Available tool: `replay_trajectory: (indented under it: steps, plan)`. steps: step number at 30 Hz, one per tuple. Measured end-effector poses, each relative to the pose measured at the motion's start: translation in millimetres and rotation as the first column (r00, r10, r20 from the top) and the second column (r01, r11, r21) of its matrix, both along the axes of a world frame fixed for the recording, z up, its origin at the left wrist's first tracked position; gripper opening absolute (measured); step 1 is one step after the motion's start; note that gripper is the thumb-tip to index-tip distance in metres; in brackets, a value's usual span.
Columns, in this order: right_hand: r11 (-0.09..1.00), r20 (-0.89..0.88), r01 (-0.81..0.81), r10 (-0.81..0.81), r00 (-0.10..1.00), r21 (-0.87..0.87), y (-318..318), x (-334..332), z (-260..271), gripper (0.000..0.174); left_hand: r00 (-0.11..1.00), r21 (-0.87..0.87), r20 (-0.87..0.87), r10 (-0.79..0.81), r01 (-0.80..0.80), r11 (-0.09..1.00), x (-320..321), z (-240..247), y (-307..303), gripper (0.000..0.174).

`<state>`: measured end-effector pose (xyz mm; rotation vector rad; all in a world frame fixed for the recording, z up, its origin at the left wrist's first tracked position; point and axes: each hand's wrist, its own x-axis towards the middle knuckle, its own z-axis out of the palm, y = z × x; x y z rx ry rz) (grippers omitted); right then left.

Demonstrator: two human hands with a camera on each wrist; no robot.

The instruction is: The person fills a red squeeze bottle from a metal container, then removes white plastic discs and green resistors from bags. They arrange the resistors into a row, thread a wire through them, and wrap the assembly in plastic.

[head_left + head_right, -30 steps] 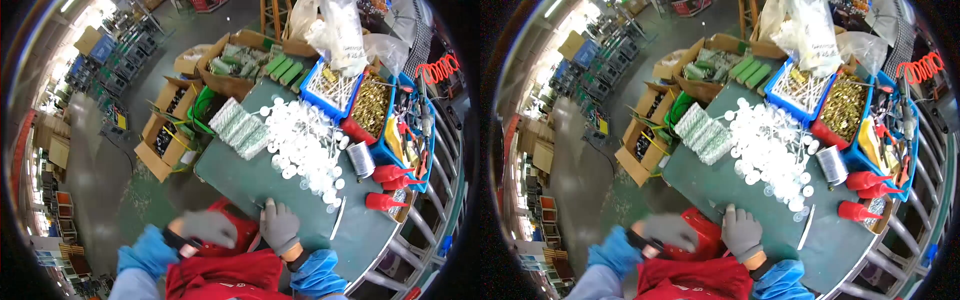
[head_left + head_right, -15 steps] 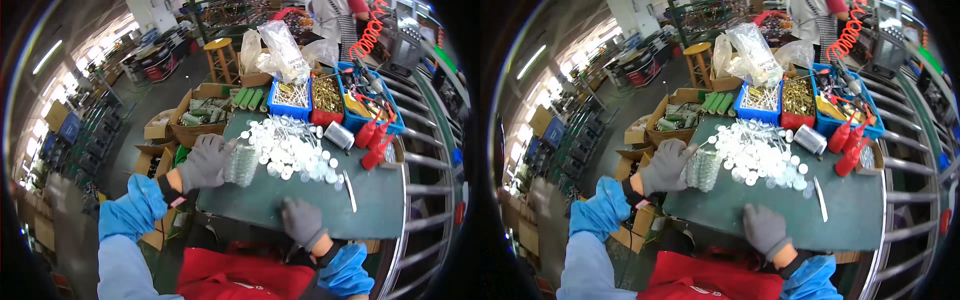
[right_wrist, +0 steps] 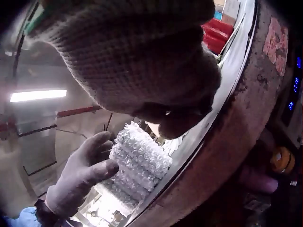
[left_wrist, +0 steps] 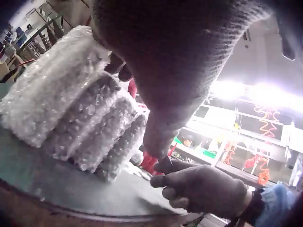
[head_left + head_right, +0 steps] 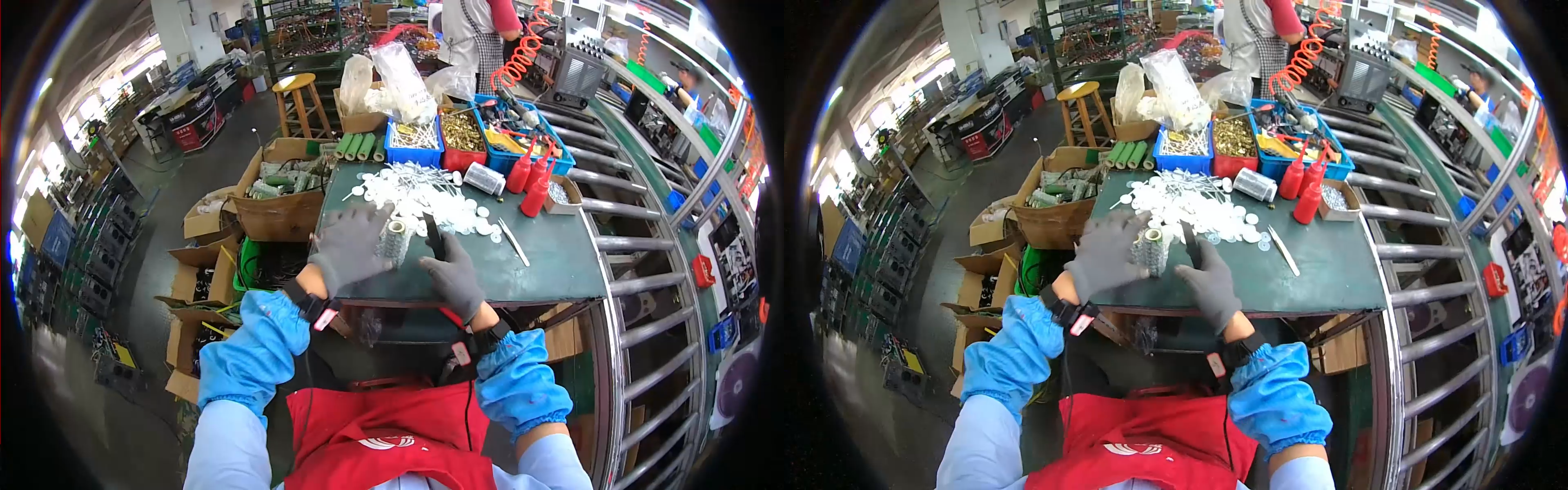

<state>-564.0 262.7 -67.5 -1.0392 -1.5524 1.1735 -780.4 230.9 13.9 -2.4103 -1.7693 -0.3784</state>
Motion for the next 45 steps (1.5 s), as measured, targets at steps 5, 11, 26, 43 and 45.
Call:
replay_trajectory:
  steps: [5, 11, 26, 43, 45]
  plan:
    - [0.962, -0.342, -0.245, 0.19, 0.92, -0.124, 15, -27, 10, 0.041, 1.0, -0.104, -0.023, -0.017, 0.015, 0.994, 2, -1, 8, 0.077]
    - [0.948, -0.302, -0.19, 0.108, 0.947, -0.256, -5, -22, 1, 0.036, 0.989, -0.063, -0.133, -0.063, 0.055, 0.996, 0, -8, 7, 0.064]
    - [0.984, 0.225, 0.15, -0.125, 0.966, -0.099, -65, 16, 20, 0.032, 0.991, 0.006, -0.112, -0.068, 0.069, 0.998, -22, -7, -29, 0.104]
    - [0.918, 0.487, 0.01, -0.219, 0.845, 0.396, -53, -34, 15, 0.029, 0.999, 0.217, -0.017, -0.028, 0.031, 0.976, -43, -31, -16, 0.086]
    - [0.919, 0.549, -0.01, -0.226, 0.805, 0.393, -58, -41, 10, 0.03, 0.997, 0.164, 0.079, -0.018, 0.005, 0.986, -52, -23, -13, 0.074]
